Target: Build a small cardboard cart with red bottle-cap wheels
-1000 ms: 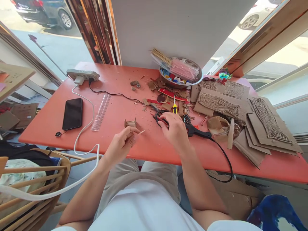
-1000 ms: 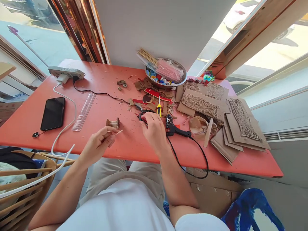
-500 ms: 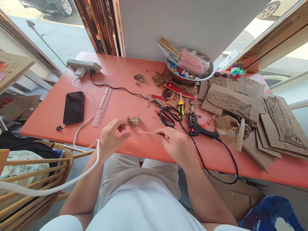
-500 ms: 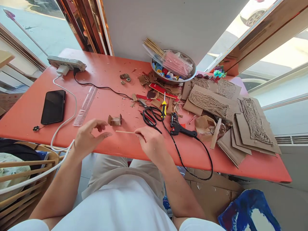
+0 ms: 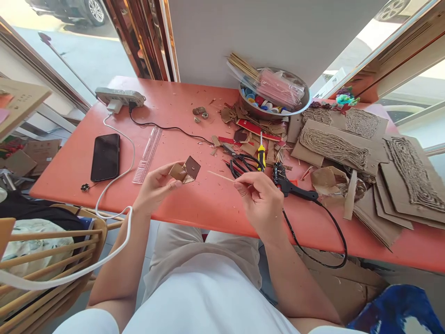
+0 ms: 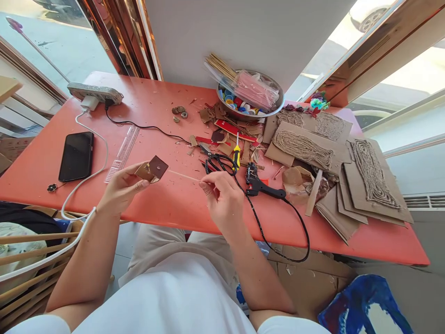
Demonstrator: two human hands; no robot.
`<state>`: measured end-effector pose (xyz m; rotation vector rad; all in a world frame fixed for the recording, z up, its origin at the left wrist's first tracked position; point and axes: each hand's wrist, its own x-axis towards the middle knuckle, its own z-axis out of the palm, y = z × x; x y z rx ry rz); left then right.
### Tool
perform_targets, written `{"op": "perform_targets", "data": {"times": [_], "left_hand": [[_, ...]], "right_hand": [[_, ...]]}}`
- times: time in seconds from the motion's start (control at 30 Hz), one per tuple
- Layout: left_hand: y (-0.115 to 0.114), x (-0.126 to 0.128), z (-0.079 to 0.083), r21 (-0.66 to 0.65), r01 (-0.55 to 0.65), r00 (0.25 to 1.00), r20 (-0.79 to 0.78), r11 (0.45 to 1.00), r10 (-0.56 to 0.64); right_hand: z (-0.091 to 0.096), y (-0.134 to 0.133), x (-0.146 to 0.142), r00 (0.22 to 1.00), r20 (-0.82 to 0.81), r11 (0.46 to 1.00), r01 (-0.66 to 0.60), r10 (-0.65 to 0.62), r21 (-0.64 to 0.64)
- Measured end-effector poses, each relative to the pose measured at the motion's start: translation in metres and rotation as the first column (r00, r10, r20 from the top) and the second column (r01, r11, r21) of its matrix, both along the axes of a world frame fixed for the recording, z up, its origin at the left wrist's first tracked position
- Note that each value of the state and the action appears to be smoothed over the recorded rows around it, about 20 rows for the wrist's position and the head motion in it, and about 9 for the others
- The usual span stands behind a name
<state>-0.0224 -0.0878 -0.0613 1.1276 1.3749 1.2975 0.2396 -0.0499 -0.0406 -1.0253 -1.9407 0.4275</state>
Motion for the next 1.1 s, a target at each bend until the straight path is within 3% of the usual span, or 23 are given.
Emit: {"op": "perform_targets", "data": {"times": [0.13, 0.47, 0.67, 0.9, 1.1], "left_hand": [[-0.005, 0.005, 0.007, 0.047, 0.003, 0.996, 0.092, 0.999, -0.008], [-0.015, 0.003, 0.011, 0.077, 0.041, 0.999, 0.017, 0.996, -0.043], [-0.016, 0.001, 0.009, 0.191, 0.033, 0.982, -0.187, 0.981, 0.004], [-0.019, 0.003, 0.016, 0.238, 0.088, 0.849, -0.526, 0.967, 0.052], [-0.018, 0.004, 0.014, 0.208, 0.069, 0.792, -0.606, 0.976, 0.073]], "right_hand": [[0.009, -0.006, -0.001, 0.999, 0.021, 0.997, 0.025, -0.027, 0.070], [0.013, -0.012, -0.005, 0.997, 0.079, 0.983, -0.022, 0.007, 0.183], [0.014, -0.008, -0.002, 0.993, 0.119, 0.962, -0.030, -0.003, 0.270], [-0.001, 0.002, -0.021, 0.985, 0.069, 0.986, -0.162, 0.160, 0.030], [-0.007, 0.010, -0.034, 0.981, 0.085, 0.983, -0.169, 0.175, -0.072]]}}
